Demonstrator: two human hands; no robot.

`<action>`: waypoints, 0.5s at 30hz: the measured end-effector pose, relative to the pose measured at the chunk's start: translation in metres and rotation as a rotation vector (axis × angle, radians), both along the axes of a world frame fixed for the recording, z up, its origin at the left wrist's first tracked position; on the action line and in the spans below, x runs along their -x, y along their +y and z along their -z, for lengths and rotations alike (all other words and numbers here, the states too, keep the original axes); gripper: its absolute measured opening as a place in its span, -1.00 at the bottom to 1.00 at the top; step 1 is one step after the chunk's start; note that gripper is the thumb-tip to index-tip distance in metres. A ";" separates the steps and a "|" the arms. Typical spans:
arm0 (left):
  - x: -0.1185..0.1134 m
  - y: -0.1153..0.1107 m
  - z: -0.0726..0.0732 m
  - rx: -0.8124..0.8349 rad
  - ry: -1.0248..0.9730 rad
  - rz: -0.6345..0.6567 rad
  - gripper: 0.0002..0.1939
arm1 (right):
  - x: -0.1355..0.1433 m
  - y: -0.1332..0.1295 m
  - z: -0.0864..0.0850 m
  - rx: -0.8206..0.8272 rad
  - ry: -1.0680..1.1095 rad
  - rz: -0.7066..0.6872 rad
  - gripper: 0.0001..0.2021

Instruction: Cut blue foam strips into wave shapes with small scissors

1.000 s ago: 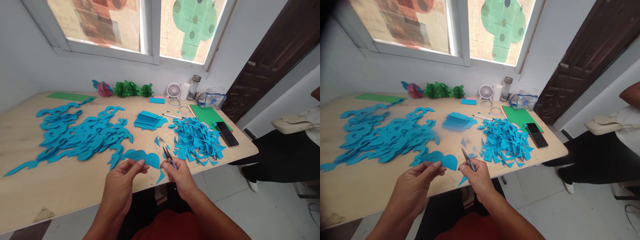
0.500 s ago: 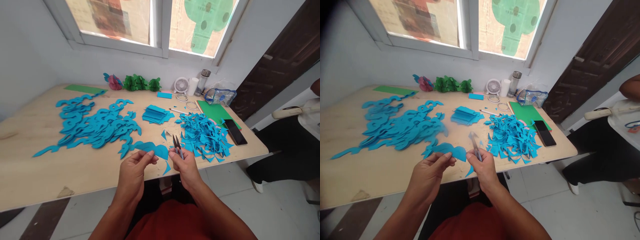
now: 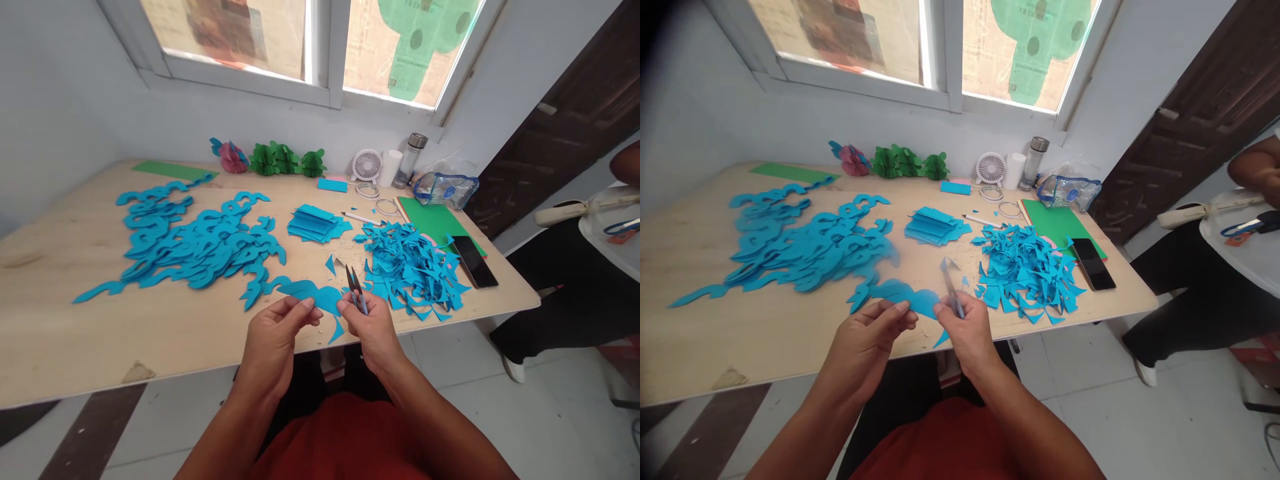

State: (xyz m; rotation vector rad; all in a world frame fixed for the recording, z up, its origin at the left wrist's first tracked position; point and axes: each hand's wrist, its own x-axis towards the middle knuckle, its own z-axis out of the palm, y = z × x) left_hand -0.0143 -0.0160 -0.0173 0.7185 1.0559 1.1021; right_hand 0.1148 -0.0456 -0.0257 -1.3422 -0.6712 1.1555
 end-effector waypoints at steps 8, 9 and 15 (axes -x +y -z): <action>-0.002 0.002 0.000 0.116 -0.139 0.039 -0.78 | -0.001 -0.001 0.003 0.004 -0.041 0.000 -0.80; -0.002 0.002 0.000 0.128 -0.143 0.045 -0.77 | -0.001 -0.001 0.005 0.003 -0.044 -0.001 -0.80; 0.002 0.001 0.003 0.182 -0.169 0.118 -0.76 | -0.001 -0.003 0.010 0.008 -0.048 0.007 -0.83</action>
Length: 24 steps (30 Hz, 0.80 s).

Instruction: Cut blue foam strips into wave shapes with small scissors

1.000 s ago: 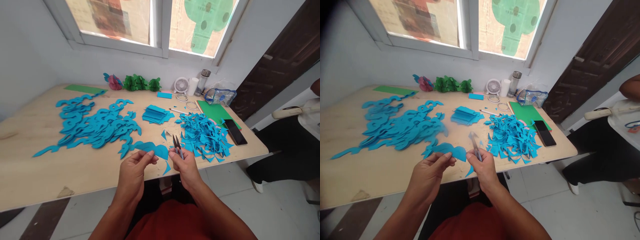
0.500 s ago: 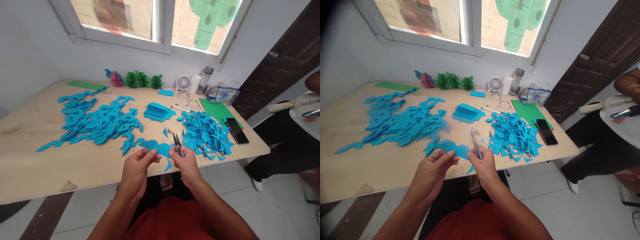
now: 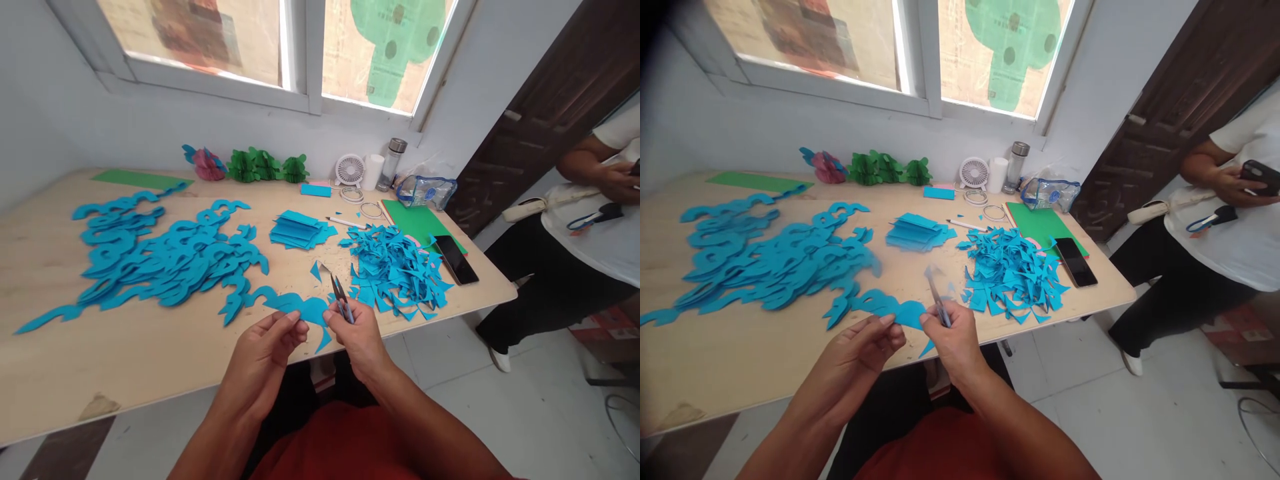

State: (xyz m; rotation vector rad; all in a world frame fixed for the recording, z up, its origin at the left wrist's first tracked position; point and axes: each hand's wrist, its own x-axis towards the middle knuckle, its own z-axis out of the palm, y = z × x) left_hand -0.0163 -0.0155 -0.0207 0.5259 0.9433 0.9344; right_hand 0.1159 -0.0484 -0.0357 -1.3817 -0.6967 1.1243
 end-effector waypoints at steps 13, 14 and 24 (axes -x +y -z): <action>0.005 0.000 0.002 -0.113 0.140 -0.118 -0.74 | -0.027 0.001 -0.003 -0.158 0.289 0.204 -0.66; 0.006 0.001 0.003 -0.107 0.138 -0.125 -0.74 | -0.041 0.000 -0.005 -0.197 0.333 0.273 -0.64; 0.004 -0.001 0.000 -0.115 0.066 -0.162 -0.76 | -0.037 -0.005 -0.008 -0.144 0.364 0.146 -0.71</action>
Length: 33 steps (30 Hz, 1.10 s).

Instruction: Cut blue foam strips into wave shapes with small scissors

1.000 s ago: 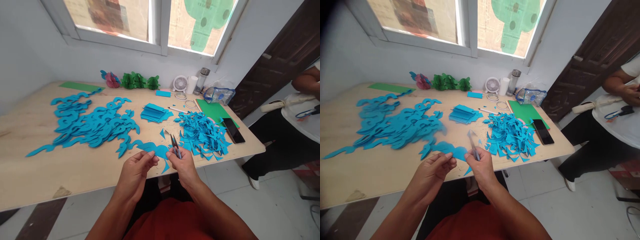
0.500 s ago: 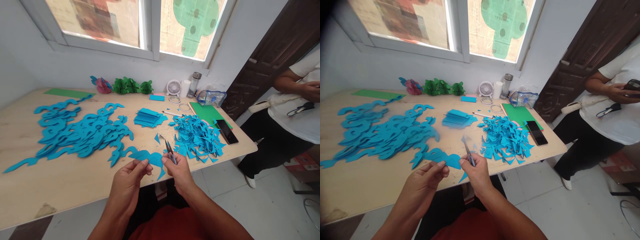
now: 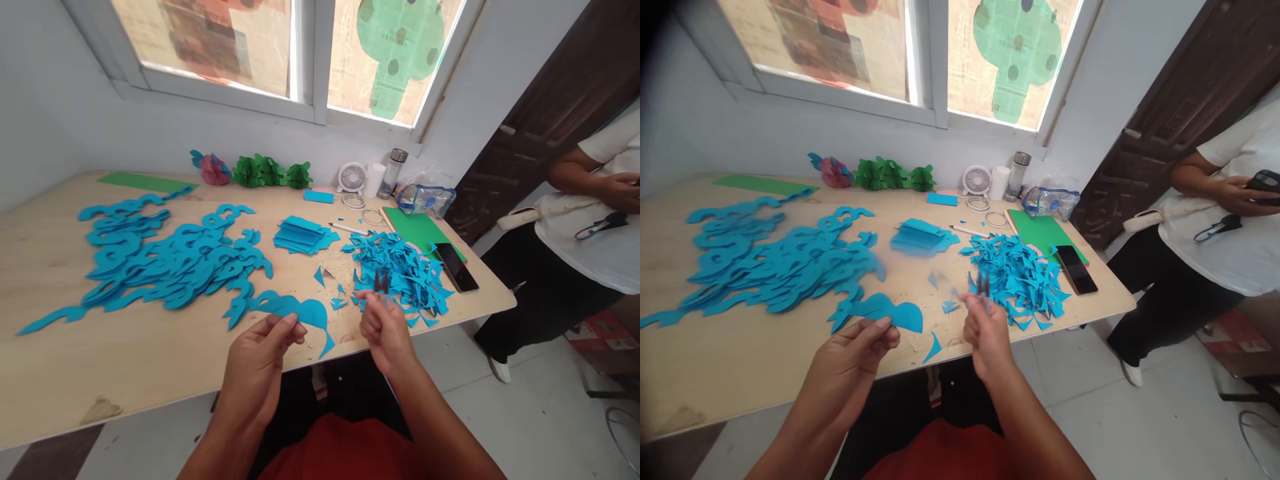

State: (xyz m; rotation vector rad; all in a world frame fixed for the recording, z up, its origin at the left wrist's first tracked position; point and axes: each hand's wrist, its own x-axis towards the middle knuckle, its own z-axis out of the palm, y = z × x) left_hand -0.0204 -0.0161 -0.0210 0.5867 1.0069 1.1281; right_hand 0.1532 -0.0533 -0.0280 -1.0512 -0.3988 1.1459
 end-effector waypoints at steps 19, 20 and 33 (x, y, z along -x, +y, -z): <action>0.000 -0.005 0.001 -0.046 0.100 0.083 -0.81 | 0.035 0.006 0.002 0.082 -0.406 -0.222 -0.77; 0.000 -0.005 0.001 -0.044 0.104 0.083 -0.81 | 0.035 0.006 0.002 0.082 -0.420 -0.223 -0.78; 0.007 -0.006 0.000 -0.016 0.075 0.139 -0.87 | 0.034 0.009 0.003 0.095 -0.459 -0.212 -0.76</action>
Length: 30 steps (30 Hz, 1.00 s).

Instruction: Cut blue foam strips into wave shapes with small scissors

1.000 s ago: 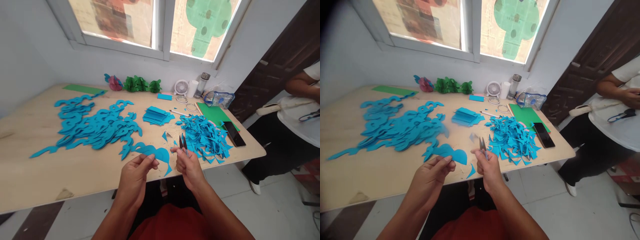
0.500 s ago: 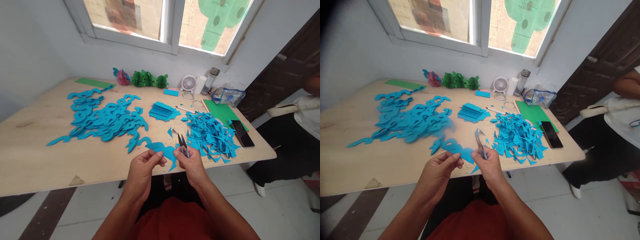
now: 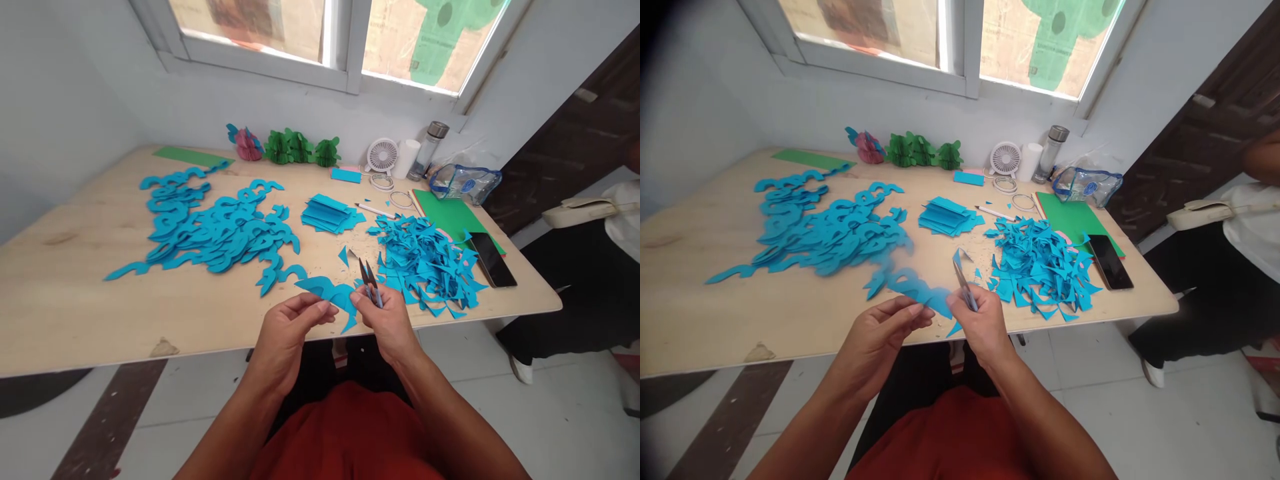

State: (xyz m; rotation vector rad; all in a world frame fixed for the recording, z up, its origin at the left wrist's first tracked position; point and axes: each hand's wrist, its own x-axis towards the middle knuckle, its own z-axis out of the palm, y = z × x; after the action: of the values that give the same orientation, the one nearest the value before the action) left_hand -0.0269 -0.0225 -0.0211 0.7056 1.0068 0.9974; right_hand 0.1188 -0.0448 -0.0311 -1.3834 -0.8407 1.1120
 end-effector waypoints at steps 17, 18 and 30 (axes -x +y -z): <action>0.008 0.002 0.001 0.007 -0.002 0.059 -0.91 | 0.001 -0.002 -0.003 0.012 -0.011 0.011 -0.75; 0.009 0.002 0.000 0.009 -0.013 0.091 -0.91 | 0.001 -0.002 -0.003 0.012 -0.010 0.010 -0.75; 0.003 0.005 -0.001 -0.009 0.113 0.107 -0.77 | 0.001 -0.003 -0.006 0.010 -0.044 -0.041 -0.79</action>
State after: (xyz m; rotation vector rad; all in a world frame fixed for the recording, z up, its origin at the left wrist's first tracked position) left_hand -0.0303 -0.0170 -0.0199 0.8224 1.0515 0.8779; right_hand 0.1181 -0.0474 -0.0250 -1.4093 -0.8994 1.1220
